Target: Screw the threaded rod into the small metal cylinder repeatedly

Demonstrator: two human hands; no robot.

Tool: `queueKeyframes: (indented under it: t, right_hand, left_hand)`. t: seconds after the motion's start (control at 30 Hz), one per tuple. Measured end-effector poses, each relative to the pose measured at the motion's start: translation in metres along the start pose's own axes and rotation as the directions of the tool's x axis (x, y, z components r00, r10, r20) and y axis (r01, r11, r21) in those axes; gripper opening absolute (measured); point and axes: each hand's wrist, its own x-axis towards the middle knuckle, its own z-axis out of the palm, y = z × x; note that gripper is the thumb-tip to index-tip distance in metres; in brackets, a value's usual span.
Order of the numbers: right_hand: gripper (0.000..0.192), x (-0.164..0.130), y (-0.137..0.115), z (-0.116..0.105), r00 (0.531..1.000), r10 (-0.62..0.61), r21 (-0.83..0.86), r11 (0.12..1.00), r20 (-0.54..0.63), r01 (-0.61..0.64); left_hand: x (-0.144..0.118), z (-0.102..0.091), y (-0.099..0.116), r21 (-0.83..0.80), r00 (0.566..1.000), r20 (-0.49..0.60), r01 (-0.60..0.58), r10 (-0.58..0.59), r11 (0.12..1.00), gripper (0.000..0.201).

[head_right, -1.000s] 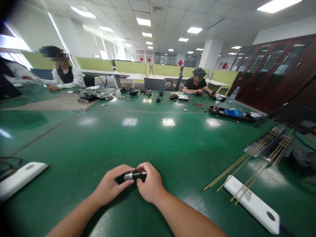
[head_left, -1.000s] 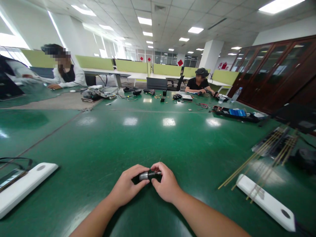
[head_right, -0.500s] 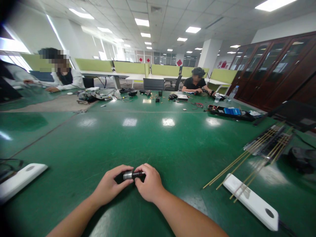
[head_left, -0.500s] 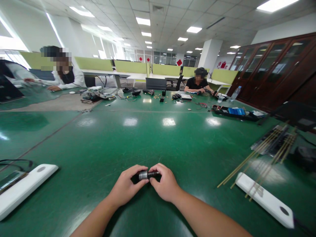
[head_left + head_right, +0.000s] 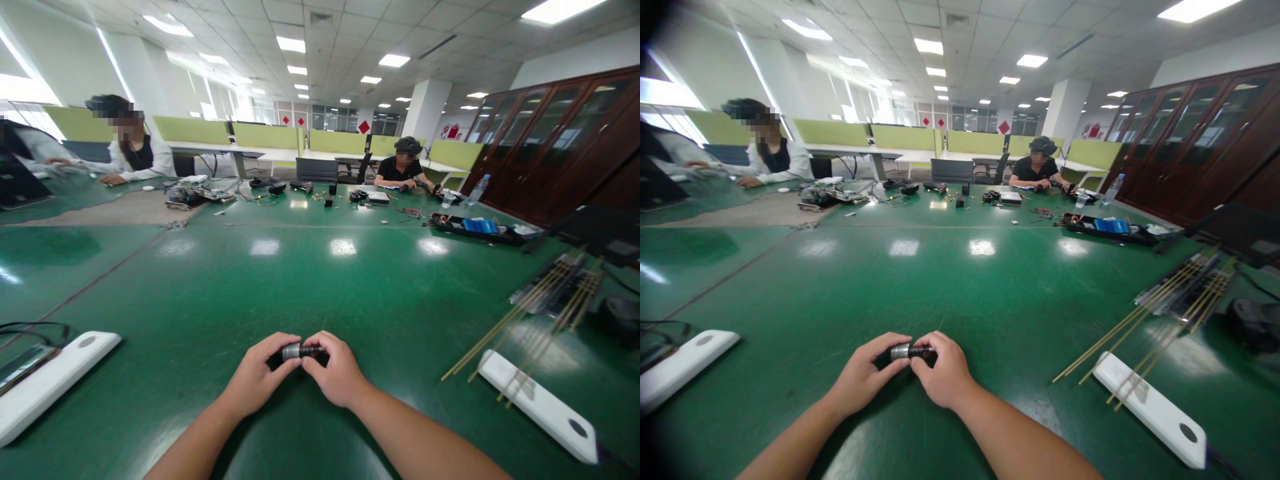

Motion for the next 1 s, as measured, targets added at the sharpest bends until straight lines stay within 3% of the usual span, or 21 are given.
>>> queueKeyframes:
  t: [1.0]
  right_hand:
    - [0.014, 0.0011, 0.0039, -0.0007, 0.999, 0.026, 0.025, 0.999, 0.019, -0.027]
  left_hand:
    - [0.0006, 0.0024, -0.0019, -0.040, 1.000, 0.013, 0.019, -0.018, 0.999, 0.031]
